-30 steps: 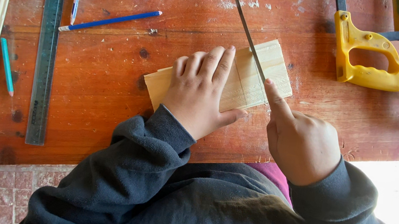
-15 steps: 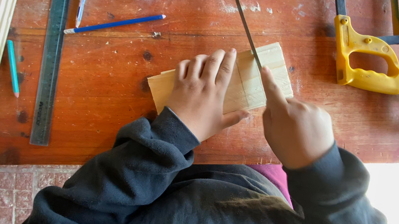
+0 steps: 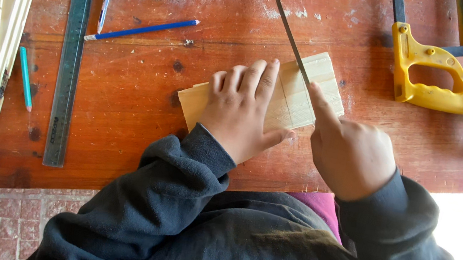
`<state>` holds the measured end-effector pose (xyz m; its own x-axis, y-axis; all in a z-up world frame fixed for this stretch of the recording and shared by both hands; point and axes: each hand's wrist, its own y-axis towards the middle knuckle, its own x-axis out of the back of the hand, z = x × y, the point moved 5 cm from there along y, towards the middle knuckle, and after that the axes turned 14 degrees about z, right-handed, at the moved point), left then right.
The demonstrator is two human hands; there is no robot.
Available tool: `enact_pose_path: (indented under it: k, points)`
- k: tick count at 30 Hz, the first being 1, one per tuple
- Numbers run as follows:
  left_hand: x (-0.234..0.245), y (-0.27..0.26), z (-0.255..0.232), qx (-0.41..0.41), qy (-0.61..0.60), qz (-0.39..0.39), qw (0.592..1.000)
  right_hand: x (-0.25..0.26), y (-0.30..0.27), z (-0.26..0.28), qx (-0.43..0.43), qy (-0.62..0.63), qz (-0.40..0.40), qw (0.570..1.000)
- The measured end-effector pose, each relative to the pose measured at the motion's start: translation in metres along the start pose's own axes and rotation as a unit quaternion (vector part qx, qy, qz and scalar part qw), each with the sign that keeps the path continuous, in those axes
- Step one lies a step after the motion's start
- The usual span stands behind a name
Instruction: The person uses a yellow-handled coping saw to cut a small rectangular piece of wood along a marked line. They hold the wood steady with their left hand and saw with their right, then briefly switch to a different saw before returning to the yellow one to continue cutting.
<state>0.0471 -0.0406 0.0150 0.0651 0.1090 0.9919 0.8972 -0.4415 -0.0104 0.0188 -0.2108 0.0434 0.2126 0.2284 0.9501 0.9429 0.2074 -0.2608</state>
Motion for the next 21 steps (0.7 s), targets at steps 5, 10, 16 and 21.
enact_pose_path:
  k: [5, 10, 16, 21]
  points:
    - [0.001, 0.0, -0.001, -0.007, -0.004, 0.002, 1.0, -0.002, 0.011, 0.006, 0.005, 0.036, -0.018, 0.999]
    - [0.002, 0.0, 0.0, -0.001, -0.018, 0.007, 1.0, -0.002, 0.016, 0.003, 0.009, 0.027, -0.03, 0.999]
    - [-0.001, 0.002, -0.001, -0.001, -0.012, 0.011, 1.0, -0.006, 0.017, 0.002, -0.006, 0.001, -0.036, 0.999]
    - [-0.002, -0.001, -0.002, 0.002, -0.03, 0.004, 1.0, 0.004, 0.021, 0.003, 0.016, 0.033, -0.084, 0.996]
